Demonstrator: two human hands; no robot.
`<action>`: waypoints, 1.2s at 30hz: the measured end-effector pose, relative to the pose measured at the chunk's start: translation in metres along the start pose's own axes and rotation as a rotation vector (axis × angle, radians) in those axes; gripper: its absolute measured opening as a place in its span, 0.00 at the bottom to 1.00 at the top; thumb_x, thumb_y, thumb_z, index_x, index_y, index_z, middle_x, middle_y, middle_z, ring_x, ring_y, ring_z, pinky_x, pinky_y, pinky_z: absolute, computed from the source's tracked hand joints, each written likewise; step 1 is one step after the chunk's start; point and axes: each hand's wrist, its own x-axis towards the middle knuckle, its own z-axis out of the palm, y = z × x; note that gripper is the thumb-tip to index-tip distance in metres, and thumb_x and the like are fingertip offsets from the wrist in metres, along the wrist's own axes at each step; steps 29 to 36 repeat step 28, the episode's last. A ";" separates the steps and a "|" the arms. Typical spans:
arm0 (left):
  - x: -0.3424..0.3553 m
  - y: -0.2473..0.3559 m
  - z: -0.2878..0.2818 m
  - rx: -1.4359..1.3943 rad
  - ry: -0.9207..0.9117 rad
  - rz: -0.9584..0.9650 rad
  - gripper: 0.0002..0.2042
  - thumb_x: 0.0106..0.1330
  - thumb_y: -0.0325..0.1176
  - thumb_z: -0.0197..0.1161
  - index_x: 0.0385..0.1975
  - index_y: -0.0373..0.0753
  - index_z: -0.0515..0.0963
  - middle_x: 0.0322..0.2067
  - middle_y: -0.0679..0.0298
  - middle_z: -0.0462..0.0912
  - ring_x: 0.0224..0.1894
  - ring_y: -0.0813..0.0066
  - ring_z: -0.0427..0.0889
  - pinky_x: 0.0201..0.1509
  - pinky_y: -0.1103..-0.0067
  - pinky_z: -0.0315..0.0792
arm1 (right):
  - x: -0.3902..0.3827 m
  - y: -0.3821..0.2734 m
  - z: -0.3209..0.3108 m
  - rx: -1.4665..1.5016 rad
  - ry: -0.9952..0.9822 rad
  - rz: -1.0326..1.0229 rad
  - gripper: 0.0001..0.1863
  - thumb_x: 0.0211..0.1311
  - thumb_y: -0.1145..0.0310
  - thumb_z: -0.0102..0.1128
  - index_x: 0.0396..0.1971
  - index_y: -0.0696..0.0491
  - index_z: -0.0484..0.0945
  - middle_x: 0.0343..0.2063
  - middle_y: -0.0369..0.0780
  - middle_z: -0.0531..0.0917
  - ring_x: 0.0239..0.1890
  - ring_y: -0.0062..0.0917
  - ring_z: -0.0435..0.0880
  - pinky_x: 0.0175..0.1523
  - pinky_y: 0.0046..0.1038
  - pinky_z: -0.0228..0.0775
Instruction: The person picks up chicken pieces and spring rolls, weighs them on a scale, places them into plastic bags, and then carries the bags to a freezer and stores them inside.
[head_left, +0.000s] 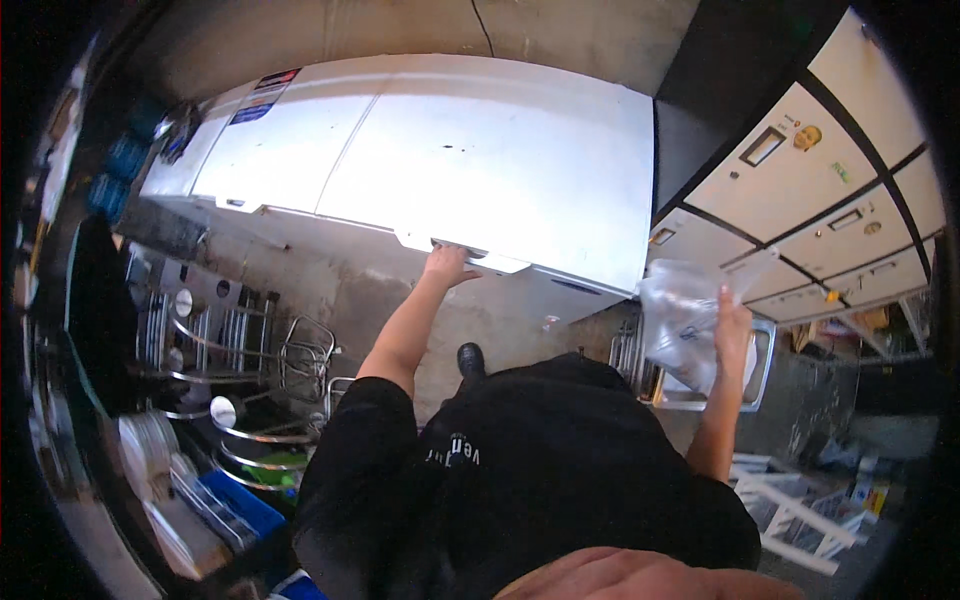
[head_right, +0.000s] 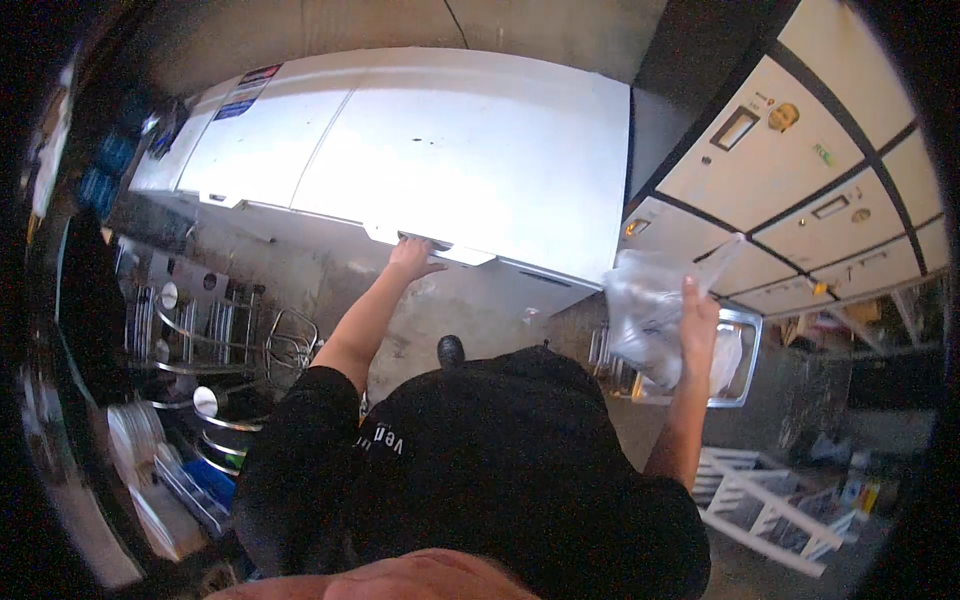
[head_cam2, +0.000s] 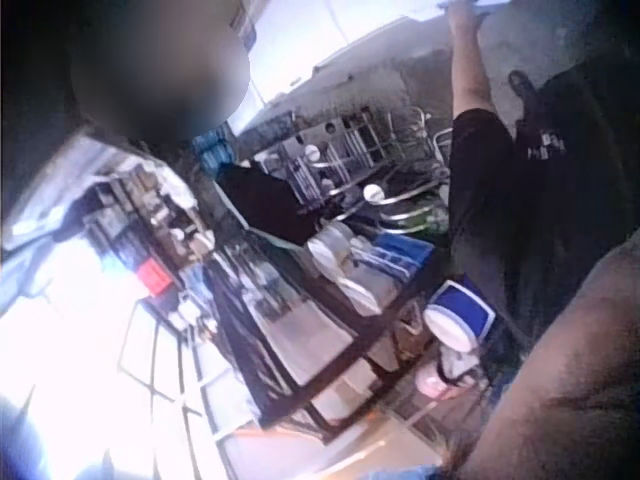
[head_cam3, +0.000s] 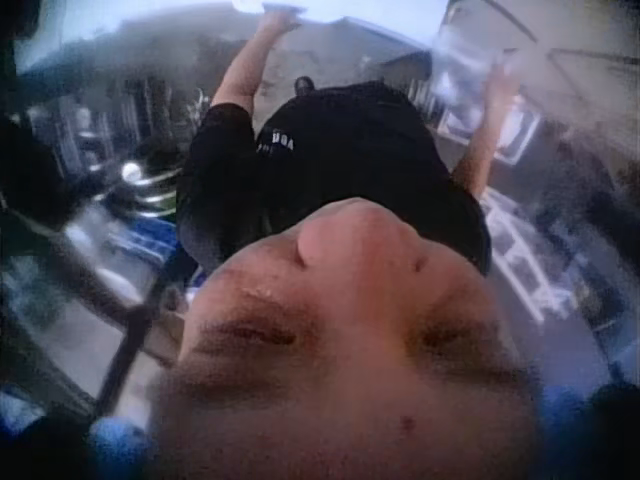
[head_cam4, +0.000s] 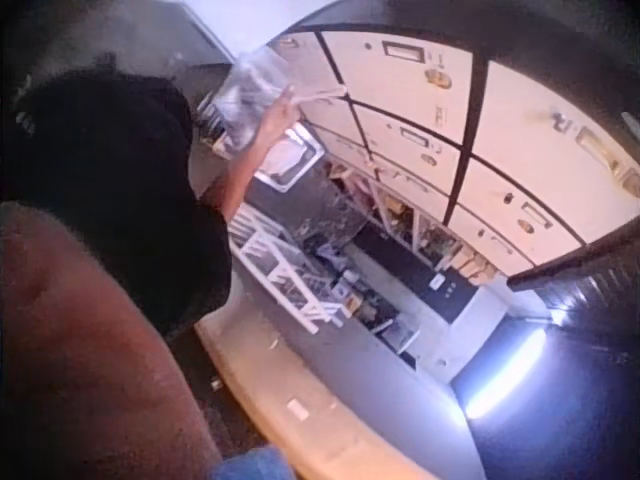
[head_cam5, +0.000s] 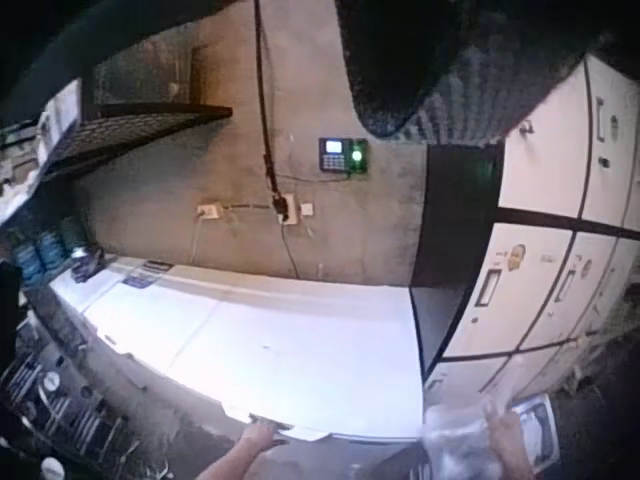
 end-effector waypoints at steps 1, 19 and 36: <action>0.007 -0.006 -0.002 0.026 0.000 0.059 0.40 0.54 0.67 0.57 0.57 0.38 0.69 0.53 0.54 0.74 0.59 0.61 0.70 0.66 0.63 0.59 | -0.009 0.000 -0.001 -0.045 0.086 -0.011 0.30 0.64 0.47 0.53 0.25 0.65 0.77 0.18 0.38 0.75 0.23 0.21 0.68 0.30 0.32 0.64; 0.015 -0.029 -0.446 0.250 1.309 0.689 0.25 0.59 0.58 0.59 0.24 0.36 0.76 0.21 0.51 0.80 0.27 0.53 0.81 0.30 0.64 0.75 | -0.070 -0.043 0.016 -0.040 0.182 0.553 0.32 0.65 0.46 0.51 0.30 0.68 0.78 0.18 0.37 0.75 0.23 0.22 0.68 0.30 0.28 0.62; 0.045 -0.058 -0.518 0.284 1.300 0.697 0.19 0.61 0.51 0.59 0.34 0.37 0.74 0.33 0.53 0.79 0.39 0.50 0.78 0.42 0.63 0.72 | 0.050 -0.130 0.174 0.059 -0.117 0.330 0.29 0.65 0.48 0.51 0.34 0.67 0.78 0.26 0.41 0.78 0.32 0.24 0.72 0.42 0.29 0.66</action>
